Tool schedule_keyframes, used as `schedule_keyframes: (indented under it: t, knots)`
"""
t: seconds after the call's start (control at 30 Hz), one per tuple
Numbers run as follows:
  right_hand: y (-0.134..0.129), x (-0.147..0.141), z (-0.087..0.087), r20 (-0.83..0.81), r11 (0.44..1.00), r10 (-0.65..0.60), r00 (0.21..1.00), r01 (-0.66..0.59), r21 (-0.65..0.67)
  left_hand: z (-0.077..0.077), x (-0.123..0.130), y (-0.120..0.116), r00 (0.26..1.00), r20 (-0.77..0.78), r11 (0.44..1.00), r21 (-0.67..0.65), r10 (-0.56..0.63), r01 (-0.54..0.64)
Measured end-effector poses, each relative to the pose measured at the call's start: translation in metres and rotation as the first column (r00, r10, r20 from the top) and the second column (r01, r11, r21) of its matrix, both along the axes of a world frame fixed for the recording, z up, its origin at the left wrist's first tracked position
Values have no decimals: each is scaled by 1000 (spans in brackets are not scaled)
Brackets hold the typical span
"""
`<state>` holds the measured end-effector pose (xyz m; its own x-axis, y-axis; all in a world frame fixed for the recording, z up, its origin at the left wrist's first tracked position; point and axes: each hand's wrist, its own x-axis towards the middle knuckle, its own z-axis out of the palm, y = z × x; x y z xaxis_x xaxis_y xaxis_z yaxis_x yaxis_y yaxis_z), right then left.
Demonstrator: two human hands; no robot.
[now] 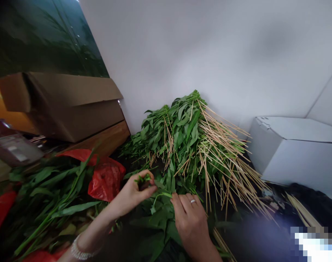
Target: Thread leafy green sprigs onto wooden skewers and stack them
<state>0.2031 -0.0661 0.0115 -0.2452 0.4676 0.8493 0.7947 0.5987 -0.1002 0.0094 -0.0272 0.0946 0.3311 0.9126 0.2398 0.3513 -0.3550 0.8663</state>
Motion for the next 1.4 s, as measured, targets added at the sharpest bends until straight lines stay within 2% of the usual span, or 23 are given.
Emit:
schedule_keyframes:
  t: [0.07,0.13,0.3,0.4,0.5,0.57,0.63,0.7,0.8,0.9,0.97,1.0,1.07,1.13,1.23,1.33,1.4]
  knots:
    - [-1,0,-1,42,1000,-12,999,11,15,-6,7,-7,977,-210,992,111,-40,64]
    - [-1,0,-2,77,1000,-18,997,16,22,-11,10,-11,918,-394,972,193,-48,134]
    - [-4,0,-3,142,999,-40,989,35,34,-15,11,-13,681,-732,904,294,5,310]
    - [-5,-3,0,166,999,-30,986,26,31,-15,15,-14,550,-834,866,302,37,399]
    - [-4,-6,3,184,999,-35,982,28,41,-17,19,-13,459,-887,841,282,45,462]
    - [-3,-7,3,189,998,-36,981,26,56,-20,19,-12,445,-894,836,280,48,472]
    - [-3,-8,3,165,999,-9,986,0,52,-23,18,-11,486,-873,843,295,46,450]
    - [-3,-8,4,94,998,49,994,-51,21,-25,17,-12,580,-814,861,311,23,402]
    - [-5,-9,5,-76,992,120,990,-122,-23,-26,17,-15,778,-622,915,254,-93,313]
    - [-8,-9,8,-276,975,168,946,-200,-92,-28,19,-14,934,-297,968,89,-198,234]
    - [-8,-5,9,-414,949,170,894,-262,-176,-31,18,-10,987,-40,988,-28,-152,151]
    - [-8,-2,9,-475,936,149,867,-279,-216,-32,16,-6,993,85,992,-85,-87,94]
    - [-6,5,9,-562,921,71,824,-271,-280,-33,9,1,951,306,980,-197,47,14]
    - [-3,11,7,-605,921,-2,796,-234,-311,-32,0,7,886,452,958,-285,105,32]
    - [-1,16,5,-623,923,-35,781,-213,-319,-28,-10,12,774,612,895,-421,163,145]
    - [-2,14,4,-609,919,-12,793,-231,-319,-24,-18,16,633,713,826,-527,301,201]
    - [-2,13,6,-596,921,0,803,-232,-313,-19,-23,20,606,721,826,-535,336,178]
